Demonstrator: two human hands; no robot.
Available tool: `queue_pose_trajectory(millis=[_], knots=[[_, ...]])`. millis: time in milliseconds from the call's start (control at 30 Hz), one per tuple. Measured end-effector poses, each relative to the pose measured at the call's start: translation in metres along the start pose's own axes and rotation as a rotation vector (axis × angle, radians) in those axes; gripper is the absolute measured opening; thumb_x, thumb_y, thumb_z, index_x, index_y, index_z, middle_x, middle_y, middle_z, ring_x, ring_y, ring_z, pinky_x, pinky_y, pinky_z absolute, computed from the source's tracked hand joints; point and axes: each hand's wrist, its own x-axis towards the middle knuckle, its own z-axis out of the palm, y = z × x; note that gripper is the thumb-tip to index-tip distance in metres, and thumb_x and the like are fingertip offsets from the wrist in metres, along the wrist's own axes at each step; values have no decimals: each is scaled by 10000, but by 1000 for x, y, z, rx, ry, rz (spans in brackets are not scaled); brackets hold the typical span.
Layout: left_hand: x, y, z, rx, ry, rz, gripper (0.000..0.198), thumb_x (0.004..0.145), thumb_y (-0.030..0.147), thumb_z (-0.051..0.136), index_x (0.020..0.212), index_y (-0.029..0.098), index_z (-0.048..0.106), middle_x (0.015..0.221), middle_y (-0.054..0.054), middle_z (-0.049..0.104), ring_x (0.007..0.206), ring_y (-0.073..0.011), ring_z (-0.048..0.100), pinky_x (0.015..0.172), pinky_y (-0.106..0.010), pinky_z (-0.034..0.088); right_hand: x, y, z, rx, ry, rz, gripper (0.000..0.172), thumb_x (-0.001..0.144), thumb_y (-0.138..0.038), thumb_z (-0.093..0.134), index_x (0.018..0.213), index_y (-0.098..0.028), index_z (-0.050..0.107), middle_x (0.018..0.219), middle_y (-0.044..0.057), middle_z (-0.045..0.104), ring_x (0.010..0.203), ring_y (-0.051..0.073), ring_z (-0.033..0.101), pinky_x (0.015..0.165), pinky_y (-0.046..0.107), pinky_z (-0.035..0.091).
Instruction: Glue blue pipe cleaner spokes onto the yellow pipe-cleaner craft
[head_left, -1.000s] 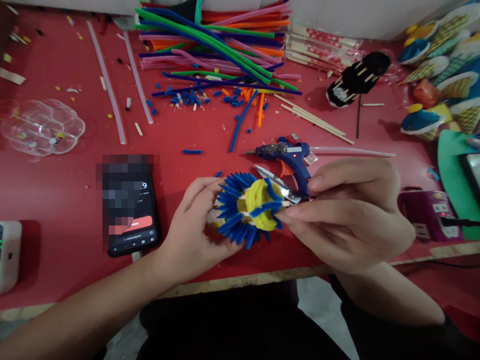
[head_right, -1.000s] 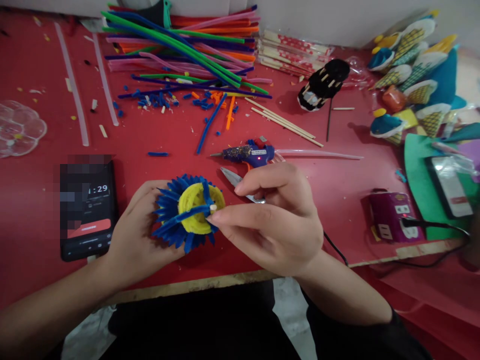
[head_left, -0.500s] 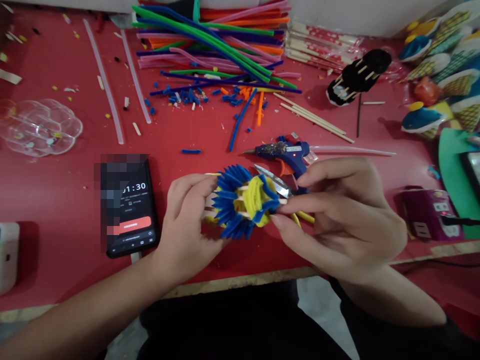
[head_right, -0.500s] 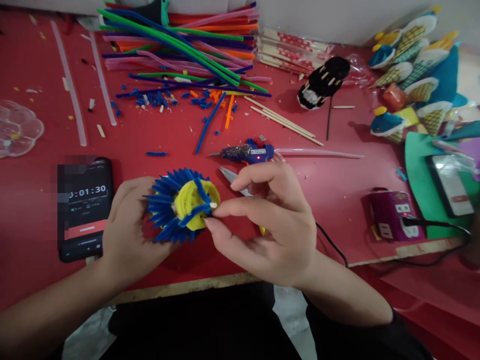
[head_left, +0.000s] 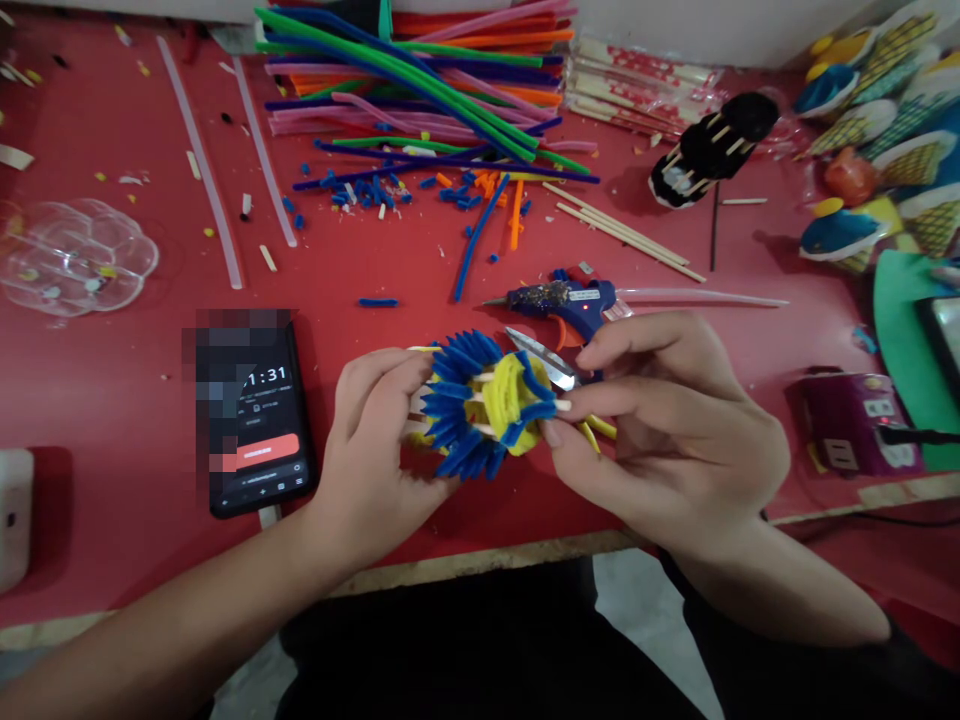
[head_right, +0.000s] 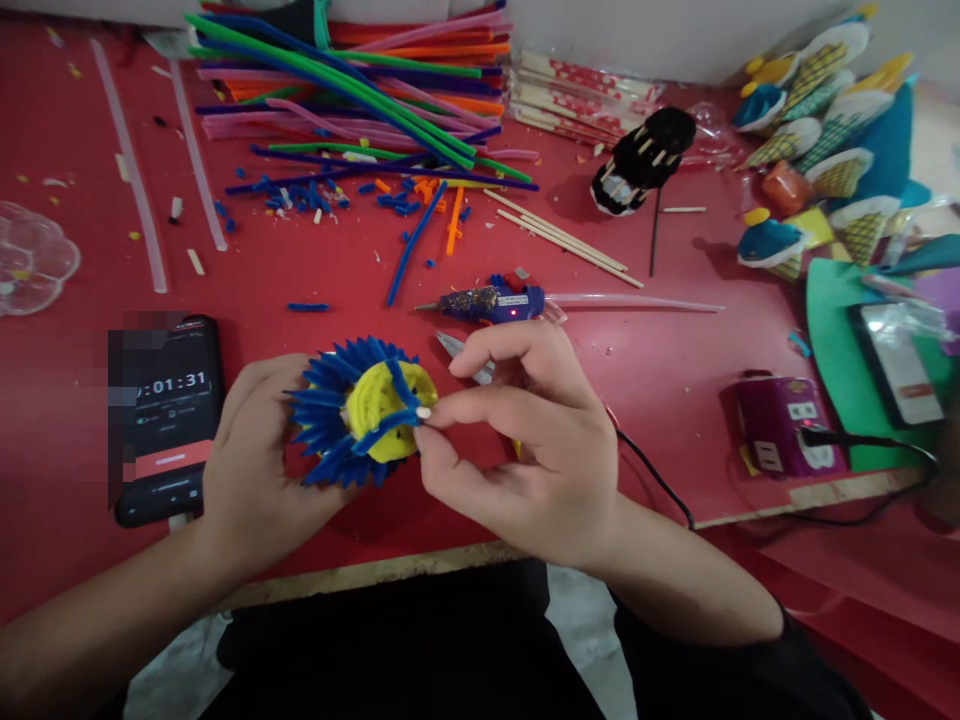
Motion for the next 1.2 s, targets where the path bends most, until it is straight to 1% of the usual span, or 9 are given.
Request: queue_pose_trajectory(millis=[233, 367, 500, 600, 800, 933, 1067, 1133, 1200], knots=[[2, 0, 0, -19, 15, 6, 509, 765, 316, 818, 1207, 222, 583, 1189, -123, 681, 1075, -297, 709, 875, -440, 654, -2, -3, 4, 17, 32, 33, 137, 871, -169, 755, 877, -300, 714, 1008, 74, 654, 856, 256, 658, 623, 435, 569], [4, 1, 1, -41, -26, -21, 481, 777, 329, 768, 1214, 288, 571, 1187, -84, 665, 1046, -296, 717, 835, -446, 669, -2, -4, 3, 10, 38, 36, 119, 884, -177, 754, 866, -289, 720, 1001, 74, 646, 882, 258, 657, 650, 437, 578], [4, 1, 1, -46, -13, -24, 470, 779, 280, 719, 1227, 282, 575, 1187, -83, 659, 1071, -292, 713, 879, -432, 664, -1, -2, 2, 4, 15, 22, 111, 883, -173, 760, 866, -279, 730, 987, 73, 643, 904, 263, 659, 705, 446, 576], [3, 0, 2, -69, 9, -28, 512, 726, 256, 763, 1212, 255, 603, 1182, -95, 672, 1080, -305, 711, 906, -446, 653, -1, -2, 2, 15, 20, 30, 97, 881, -193, 763, 863, -282, 730, 986, 67, 630, 903, 260, 652, 705, 441, 567], [3, -2, 2, -95, -10, -52, 569, 711, 297, 809, 1246, 315, 614, 1189, -68, 666, 1132, -344, 684, 994, -501, 618, -1, -3, 1, 8, -5, 27, 100, 879, -184, 770, 858, -270, 723, 965, 65, 616, 891, 244, 646, 688, 416, 554], [4, -2, 2, -111, 8, -25, 587, 718, 287, 818, 1269, 320, 616, 1202, -70, 669, 1127, -338, 681, 1002, -491, 618, 1, -5, -1, -11, -13, 23, 99, 894, -193, 758, 856, -275, 719, 953, 57, 615, 885, 237, 644, 700, 417, 554], [6, -2, 2, -155, 0, -18, 513, 759, 300, 814, 1233, 310, 617, 1185, -70, 668, 1104, -309, 695, 954, -445, 640, 3, -4, 0, 6, 21, 35, 100, 860, -230, 800, 887, -264, 710, 948, 45, 602, 869, 217, 640, 739, 419, 558], [7, -3, 4, -188, 25, -21, 564, 732, 264, 839, 1246, 286, 609, 1206, -71, 666, 1141, -304, 692, 977, -440, 636, 3, -3, 1, 65, 65, 43, 121, 864, -299, 799, 912, -255, 697, 945, 49, 605, 859, 219, 636, 751, 432, 557], [6, -3, 6, -252, 64, -32, 640, 690, 240, 871, 1273, 255, 606, 1269, -86, 645, 1207, -308, 681, 1026, -444, 621, 2, -1, 2, 161, 129, 59, 178, 909, -410, 746, 903, -249, 671, 928, 61, 610, 857, 234, 629, 737, 450, 549]])
